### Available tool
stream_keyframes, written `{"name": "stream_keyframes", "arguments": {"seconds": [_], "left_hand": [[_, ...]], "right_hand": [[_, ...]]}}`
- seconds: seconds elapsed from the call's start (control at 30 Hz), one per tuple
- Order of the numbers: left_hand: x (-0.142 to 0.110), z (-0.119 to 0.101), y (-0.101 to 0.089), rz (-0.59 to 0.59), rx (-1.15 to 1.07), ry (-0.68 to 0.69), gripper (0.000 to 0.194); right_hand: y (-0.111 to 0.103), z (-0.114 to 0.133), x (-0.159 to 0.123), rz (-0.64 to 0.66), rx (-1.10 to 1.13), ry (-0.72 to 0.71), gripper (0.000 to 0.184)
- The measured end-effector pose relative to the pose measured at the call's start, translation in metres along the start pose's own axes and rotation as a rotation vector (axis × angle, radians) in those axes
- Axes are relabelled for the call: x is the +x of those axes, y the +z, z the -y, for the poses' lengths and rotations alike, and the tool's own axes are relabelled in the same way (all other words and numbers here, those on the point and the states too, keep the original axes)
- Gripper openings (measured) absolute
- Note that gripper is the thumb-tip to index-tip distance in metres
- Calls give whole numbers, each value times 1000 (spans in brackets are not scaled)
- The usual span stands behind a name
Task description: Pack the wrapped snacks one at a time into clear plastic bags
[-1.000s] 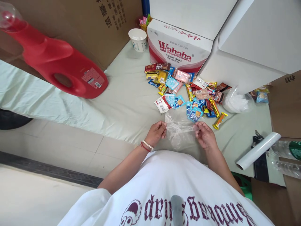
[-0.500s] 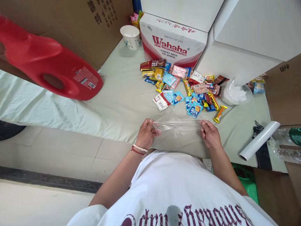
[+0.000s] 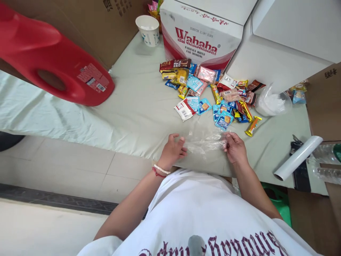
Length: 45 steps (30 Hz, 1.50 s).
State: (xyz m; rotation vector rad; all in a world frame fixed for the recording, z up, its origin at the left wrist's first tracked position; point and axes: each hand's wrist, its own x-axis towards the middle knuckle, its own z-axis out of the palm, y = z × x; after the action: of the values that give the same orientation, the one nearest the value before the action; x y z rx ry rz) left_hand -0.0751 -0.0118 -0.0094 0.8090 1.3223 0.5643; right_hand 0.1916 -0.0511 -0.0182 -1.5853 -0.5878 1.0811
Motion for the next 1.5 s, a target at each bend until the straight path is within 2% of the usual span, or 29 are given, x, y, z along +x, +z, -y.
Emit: {"name": "stream_keyframes", "arguments": {"seconds": [0.07, 0.13, 0.33, 0.43, 0.53, 0.6, 0.7, 0.8, 0.93, 1.03, 1.1, 1.17, 1.23, 1.3, 1.4, 1.47, 1.5], "left_hand": [[2, -1, 4, 16, -28, 34, 71], [5, -2, 3, 68, -77, 85, 72], [10, -5, -29, 203, -168, 219, 56], [10, -10, -37, 117, -126, 194, 48], [11, -14, -28, -14, -38, 51, 44], [15, -15, -15, -30, 20, -8, 50], [24, -15, 3, -30, 104, 70, 59], [29, -17, 4, 64, 31, 164, 59], [19, -16, -23, 273, -128, 211, 69], [5, -8, -42, 336, 2, 274, 69], [0, -4, -47, 319, 66, 282, 62], [1, -3, -44, 237, 56, 251, 61], [9, -11, -35, 150, 51, 202, 61], [22, -24, -24, 135, 118, 168, 57], [38, -45, -10, 334, 284, 157, 46], [40, -50, -4, 469, 329, 183, 37], [37, -49, -4, 491, 321, 214, 32]], "right_hand": [[3, 4, -1, 19, -49, -56, 34], [0, 10, 1, 17, -98, -97, 33], [-25, 25, 25, -36, -160, -140, 34], [-29, 26, 35, 12, -183, -110, 34], [-23, 23, 36, 25, -196, -120, 33], [-18, 21, 34, 20, -189, -129, 32], [-18, 20, 31, 30, -180, -123, 33], [-28, 28, 31, 44, -139, -93, 33], [-51, 39, 33, 42, -89, -86, 34], [-63, 36, 30, 147, -251, -57, 33], [-65, 29, 26, 218, -392, -46, 30], [-64, 23, 21, 249, -456, -56, 30], [-62, 19, 18, 255, -452, -73, 33], [-60, 19, 16, 267, -451, -94, 35], [-61, 22, 18, 289, -493, -126, 33], [-66, 23, 21, 264, -520, -161, 30], [-69, 22, 22, 238, -530, -183, 29]]}}
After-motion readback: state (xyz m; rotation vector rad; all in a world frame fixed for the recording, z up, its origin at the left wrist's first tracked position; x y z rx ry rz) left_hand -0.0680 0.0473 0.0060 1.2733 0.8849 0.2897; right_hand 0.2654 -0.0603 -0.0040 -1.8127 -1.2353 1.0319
